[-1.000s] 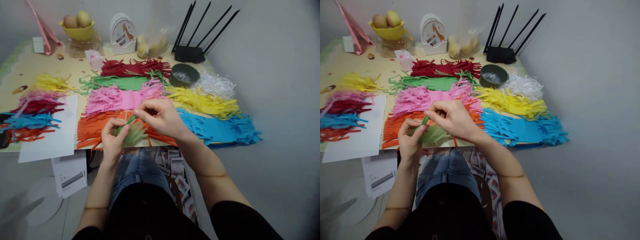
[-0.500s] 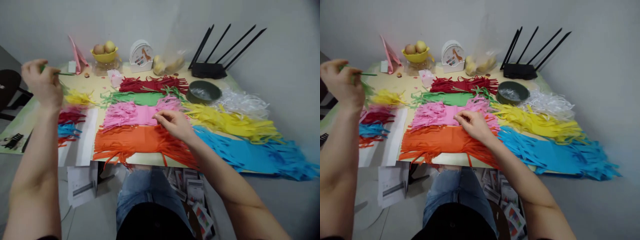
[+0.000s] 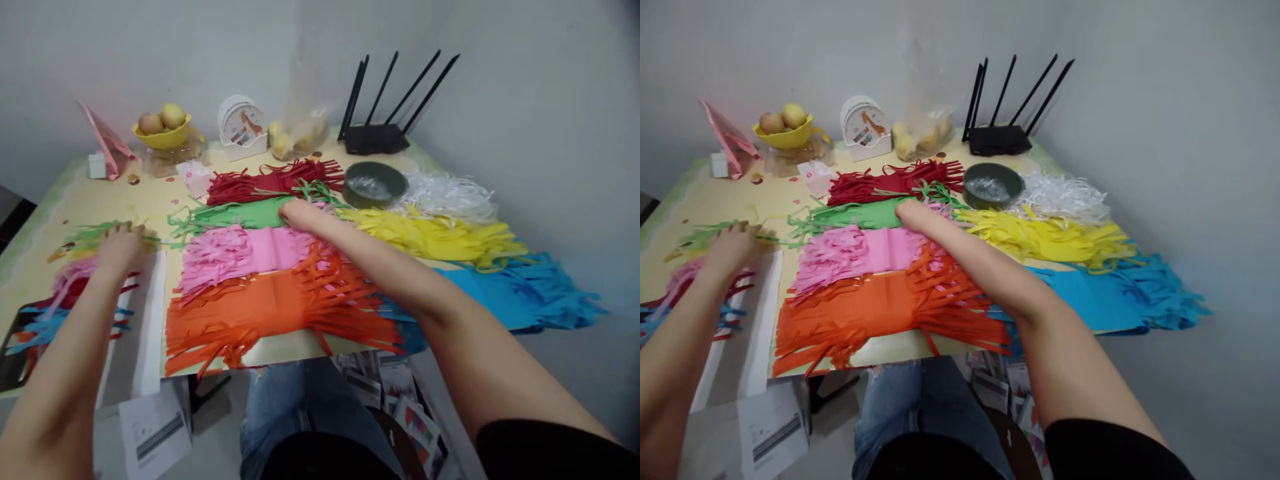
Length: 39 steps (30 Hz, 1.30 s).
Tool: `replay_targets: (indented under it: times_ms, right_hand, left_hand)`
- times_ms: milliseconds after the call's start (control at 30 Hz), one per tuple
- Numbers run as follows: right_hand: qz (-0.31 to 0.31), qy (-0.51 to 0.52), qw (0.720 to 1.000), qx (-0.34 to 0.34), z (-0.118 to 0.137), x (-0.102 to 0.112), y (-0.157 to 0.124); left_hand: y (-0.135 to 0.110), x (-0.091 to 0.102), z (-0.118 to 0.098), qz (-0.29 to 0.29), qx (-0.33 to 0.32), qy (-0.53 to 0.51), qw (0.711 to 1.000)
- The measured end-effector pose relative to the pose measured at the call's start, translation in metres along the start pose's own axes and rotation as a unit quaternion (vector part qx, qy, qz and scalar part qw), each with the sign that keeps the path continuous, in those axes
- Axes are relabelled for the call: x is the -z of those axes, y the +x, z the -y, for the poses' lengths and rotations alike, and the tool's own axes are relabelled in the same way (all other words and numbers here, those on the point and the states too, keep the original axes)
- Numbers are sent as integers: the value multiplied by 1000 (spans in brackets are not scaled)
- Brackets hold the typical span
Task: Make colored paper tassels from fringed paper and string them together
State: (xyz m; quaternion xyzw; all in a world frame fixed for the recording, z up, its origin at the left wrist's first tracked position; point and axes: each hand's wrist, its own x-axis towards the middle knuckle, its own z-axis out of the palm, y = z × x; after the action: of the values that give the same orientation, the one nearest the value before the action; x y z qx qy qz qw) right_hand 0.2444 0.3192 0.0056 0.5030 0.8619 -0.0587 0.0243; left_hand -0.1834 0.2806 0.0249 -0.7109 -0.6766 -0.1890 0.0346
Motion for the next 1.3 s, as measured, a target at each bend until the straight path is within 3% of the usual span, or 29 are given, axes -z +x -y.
replay_targets:
  times_ms: [100,233,300,367,500,667,800,933,1067,1300]
  right_hand:
    - [28,-26,999,5,-10,-3,3]
    - [40,-43,998,11,-13,-2,-4]
    - [37,-47,998,8,-11,-2,-8]
    - [32,-47,998,7,-11,-2,-10]
    - [27,-38,999,4,-16,-7,-15]
    - [15,-26,999,-14,-27,-14,-31]
    - [-3,-16,999,-33,-25,-4,-40]
    - [-34,4,999,-8,-14,6,-28]
    - [-10,18,1000,-7,-12,1,-12]
    - [4,43,998,-35,-24,-1,-6]
  left_hand:
    - [16,-7,-73,12,-78,-15,997]
    - [42,-55,-190,147,-221,-61,962]
    - [51,-84,-230,186,-248,-61,949]
    - [57,-108,-249,214,-254,-50,942]
    - [57,-128,-249,227,-254,-33,940]
    - [50,-130,-241,206,-254,-35,944]
    - [41,-134,-243,183,-243,-46,951]
    - [25,-139,-243,149,-214,-60,963]
    - [15,-142,-239,140,-193,-85,967]
    - [40,-135,-235,196,-176,-135,955]
